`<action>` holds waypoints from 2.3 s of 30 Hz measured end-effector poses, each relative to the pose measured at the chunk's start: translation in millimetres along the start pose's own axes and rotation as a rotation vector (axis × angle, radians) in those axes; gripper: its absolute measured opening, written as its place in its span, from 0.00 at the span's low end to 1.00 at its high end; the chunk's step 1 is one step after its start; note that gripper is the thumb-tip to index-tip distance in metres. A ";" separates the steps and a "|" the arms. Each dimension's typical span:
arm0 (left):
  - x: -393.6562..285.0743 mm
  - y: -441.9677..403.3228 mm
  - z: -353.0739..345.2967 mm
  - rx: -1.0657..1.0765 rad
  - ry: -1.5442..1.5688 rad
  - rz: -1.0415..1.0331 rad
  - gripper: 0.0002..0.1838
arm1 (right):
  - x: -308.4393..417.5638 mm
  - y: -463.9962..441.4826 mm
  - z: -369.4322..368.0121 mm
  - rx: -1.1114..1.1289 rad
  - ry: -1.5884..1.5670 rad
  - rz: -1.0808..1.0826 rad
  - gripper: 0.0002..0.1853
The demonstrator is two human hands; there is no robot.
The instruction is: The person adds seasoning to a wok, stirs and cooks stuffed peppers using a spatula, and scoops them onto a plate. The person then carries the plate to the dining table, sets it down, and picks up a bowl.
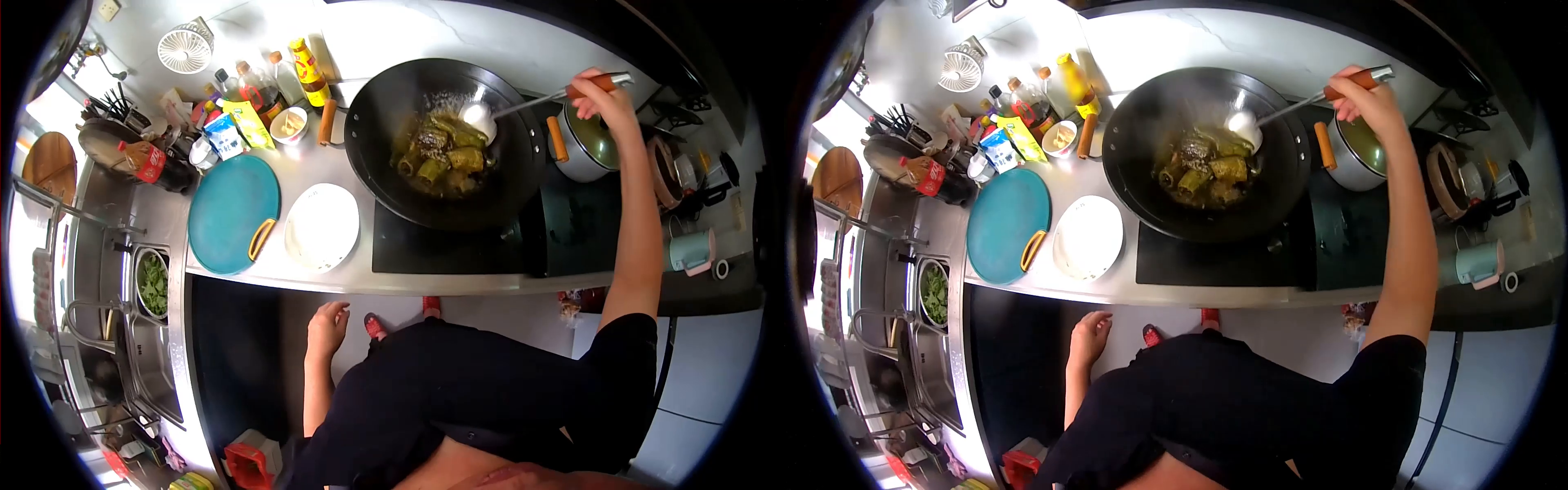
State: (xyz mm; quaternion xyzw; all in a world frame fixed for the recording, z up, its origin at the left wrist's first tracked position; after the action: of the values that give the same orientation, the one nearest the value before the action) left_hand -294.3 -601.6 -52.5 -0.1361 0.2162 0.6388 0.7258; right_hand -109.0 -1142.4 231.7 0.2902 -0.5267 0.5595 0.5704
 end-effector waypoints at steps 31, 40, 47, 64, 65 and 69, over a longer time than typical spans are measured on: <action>-4.5 -24.5 -0.7 0.128 -0.054 -0.146 0.08 | 161.8 229.2 -127.5 0.515 0.299 0.428 0.16; 4.4 -18.6 -0.2 0.104 -0.031 -0.140 0.08 | 91.6 206.8 -129.6 0.344 0.334 0.522 0.14; 4.3 -12.8 -1.2 0.051 -0.012 -0.122 0.08 | 116.0 164.6 -94.8 0.140 0.380 0.692 0.13; 5.4 4.6 -5.1 0.024 -0.015 -0.023 0.08 | 65.2 116.5 -128.4 0.349 0.304 0.636 0.11; 3.9 4.1 -5.8 0.025 -0.006 -0.026 0.08 | 56.8 112.6 -134.4 0.368 0.294 0.674 0.11; 3.1 5.7 -8.6 0.039 0.001 -0.033 0.08 | 56.5 136.7 -148.6 0.603 0.192 0.628 0.13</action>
State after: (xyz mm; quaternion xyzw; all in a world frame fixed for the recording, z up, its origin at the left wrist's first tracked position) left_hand -300.8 -602.1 -61.0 -0.1258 0.2267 0.6224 0.7385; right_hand -207.3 -958.7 207.5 0.2162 -0.3470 0.8587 0.3089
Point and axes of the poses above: each hand's wrist, its own y-axis away from the middle knuckle, its own z-axis out of the back of the hand, x = y × z, the point moved 7 cm from there along -y, towards the middle knuckle, and after that the axes turned 14 degrees about -y, right-handed, at the moved point
